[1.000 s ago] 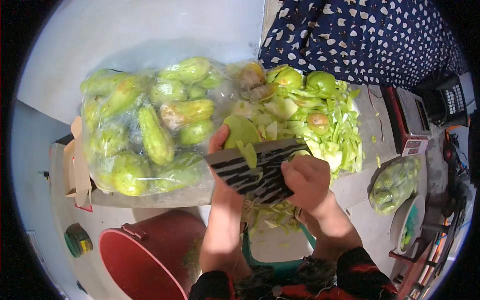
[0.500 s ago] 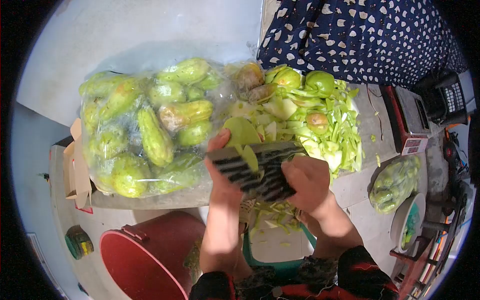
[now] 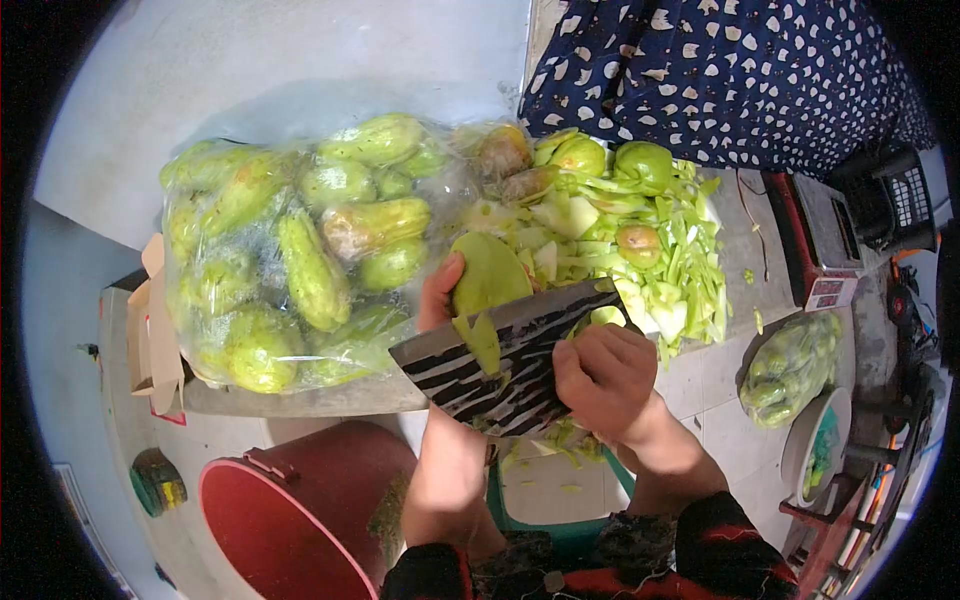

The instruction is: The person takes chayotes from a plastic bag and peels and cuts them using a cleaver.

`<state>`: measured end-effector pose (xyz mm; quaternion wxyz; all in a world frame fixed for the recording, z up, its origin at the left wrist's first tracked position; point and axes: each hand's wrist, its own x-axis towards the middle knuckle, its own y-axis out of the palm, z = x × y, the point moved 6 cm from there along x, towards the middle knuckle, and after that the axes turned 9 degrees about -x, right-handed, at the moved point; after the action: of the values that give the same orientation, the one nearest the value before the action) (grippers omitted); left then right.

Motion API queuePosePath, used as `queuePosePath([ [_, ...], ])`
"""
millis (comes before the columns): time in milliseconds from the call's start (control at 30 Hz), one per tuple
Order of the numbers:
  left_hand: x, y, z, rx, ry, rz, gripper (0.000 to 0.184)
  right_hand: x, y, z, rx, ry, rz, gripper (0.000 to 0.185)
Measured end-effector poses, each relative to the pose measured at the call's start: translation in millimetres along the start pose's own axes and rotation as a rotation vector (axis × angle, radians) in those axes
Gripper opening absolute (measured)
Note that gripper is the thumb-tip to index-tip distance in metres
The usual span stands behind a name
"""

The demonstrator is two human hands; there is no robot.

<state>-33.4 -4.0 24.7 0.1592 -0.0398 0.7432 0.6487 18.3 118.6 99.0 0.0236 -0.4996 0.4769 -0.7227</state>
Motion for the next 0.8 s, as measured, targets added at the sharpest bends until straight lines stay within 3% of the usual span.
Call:
queuePosePath([
  [200, 5, -10, -2, 0.013, 0.012, -0.008, 0.044, -4, 8, -8, 0.001, 0.034, 0.071, 0.027],
  [267, 11, -20, -10, -0.038, 0.182, -0.043, 0.043, -10, 28, -32, 0.087, 0.222, 0.235, 0.037],
  [300, 10, -16, -12, 0.001, 0.159, 0.038, 0.037, -13, 31, -34, 0.093, 0.248, 0.279, 0.041],
  [467, 1, -7, -13, 0.083, 0.16, 0.007, 0.044, -7, 15, -26, 0.079, 0.229, 0.225, 0.038],
  [533, 0, -3, -12, 0.112, 0.19, 0.158, 0.045, -6, 14, -29, 0.075, 0.226, 0.217, 0.038],
  [600, -10, 14, -10, 0.113, 0.136, 0.166, 0.045, -12, 23, -49, 0.075, 0.387, 0.344, 0.036],
  [633, -12, 21, -9, 0.117, 0.079, 0.177, 0.045, -10, 22, -52, 0.081, 0.393, 0.274, 0.032],
  [733, -4, 8, -14, 0.069, 0.144, 0.091, 0.044, -7, 8, -37, 0.158, 0.201, 0.206, 0.029],
  [800, 3, -2, -15, 0.149, 0.101, 0.115, 0.045, -10, 5, -23, 0.059, 0.112, 0.205, 0.037],
])
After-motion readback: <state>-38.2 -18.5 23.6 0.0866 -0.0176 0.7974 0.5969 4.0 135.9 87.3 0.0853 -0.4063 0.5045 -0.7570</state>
